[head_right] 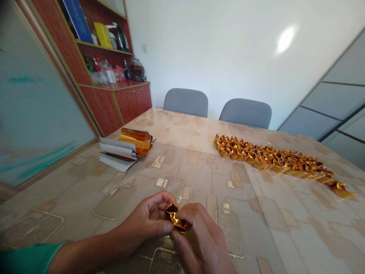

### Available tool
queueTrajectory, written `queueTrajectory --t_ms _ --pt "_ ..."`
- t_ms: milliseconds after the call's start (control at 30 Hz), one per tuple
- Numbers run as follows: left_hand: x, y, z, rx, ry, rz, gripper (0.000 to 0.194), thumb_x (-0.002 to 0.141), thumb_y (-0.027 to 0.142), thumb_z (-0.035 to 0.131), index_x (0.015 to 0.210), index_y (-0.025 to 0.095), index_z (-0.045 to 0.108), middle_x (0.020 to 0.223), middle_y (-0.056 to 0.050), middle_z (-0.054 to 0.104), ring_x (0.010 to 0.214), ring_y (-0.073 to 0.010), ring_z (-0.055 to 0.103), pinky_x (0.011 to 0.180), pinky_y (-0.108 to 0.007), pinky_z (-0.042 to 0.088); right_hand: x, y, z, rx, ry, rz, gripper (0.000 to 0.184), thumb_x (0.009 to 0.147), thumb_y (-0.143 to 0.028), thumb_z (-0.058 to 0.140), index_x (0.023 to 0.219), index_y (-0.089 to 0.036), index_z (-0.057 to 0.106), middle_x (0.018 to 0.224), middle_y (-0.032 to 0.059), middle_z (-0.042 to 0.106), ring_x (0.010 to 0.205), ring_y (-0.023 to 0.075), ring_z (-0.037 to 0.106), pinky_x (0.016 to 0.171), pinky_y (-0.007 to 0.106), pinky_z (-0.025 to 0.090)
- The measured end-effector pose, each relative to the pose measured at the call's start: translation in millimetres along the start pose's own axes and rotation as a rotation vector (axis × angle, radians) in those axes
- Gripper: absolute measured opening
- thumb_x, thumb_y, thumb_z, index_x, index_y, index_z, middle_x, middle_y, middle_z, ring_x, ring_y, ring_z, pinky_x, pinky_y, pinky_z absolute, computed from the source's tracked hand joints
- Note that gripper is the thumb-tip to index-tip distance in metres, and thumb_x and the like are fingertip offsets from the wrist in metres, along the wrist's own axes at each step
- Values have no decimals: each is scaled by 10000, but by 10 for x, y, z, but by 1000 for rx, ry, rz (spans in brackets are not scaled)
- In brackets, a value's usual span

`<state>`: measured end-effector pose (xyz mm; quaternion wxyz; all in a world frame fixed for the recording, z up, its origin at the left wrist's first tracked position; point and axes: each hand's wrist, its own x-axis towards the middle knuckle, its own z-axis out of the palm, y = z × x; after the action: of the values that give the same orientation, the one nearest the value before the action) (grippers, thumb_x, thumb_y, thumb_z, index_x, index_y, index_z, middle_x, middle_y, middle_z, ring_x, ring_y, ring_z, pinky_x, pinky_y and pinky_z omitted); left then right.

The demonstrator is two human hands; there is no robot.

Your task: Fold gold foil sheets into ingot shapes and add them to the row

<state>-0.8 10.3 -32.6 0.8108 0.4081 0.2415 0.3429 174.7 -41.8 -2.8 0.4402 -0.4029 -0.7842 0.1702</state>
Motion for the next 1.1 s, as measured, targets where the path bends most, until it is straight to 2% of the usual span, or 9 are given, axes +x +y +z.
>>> queueTrajectory --t_ms 167,467,600,767,1100 --pt "-14 19 11 -59 16 -64 450 570 215 910 886 150 597 801 -16 695 709 -102 628 653 -197 446 -2 -7 -16 -53 24 -54 215 904 -121 552 1092 -224 543 866 20 666 739 124 676 661 179 566" --pt "-29 -4 38 -109 39 -80 406 562 156 902 850 148 615 751 2 683 666 -88 603 630 -189 425 56 -96 -48 -97 6 -153 235 972 -131 482 1179 -210 557 926 65 689 818 146 707 730 181 598" --pt "-30 11 51 -204 43 -89 422 587 195 905 913 150 641 755 4 686 639 -84 603 602 -190 422 41 -46 -39 -142 46 -178 240 983 -134 466 1194 -191 566 939 76 702 857 156 708 752 195 601" --pt "-58 30 67 -345 72 -160 479 591 206 926 968 167 633 803 18 677 702 -77 632 671 -189 459 53 -36 -26 -191 78 -222 236 984 -139 477 1185 -183 591 909 68 723 841 158 716 746 198 605" --pt "-93 21 76 -549 8 -221 380 738 144 838 1026 183 592 882 4 690 741 -73 684 647 -136 502 81 -81 -22 -223 82 -222 270 1011 -196 457 1243 -207 593 892 61 742 814 165 734 736 194 610"
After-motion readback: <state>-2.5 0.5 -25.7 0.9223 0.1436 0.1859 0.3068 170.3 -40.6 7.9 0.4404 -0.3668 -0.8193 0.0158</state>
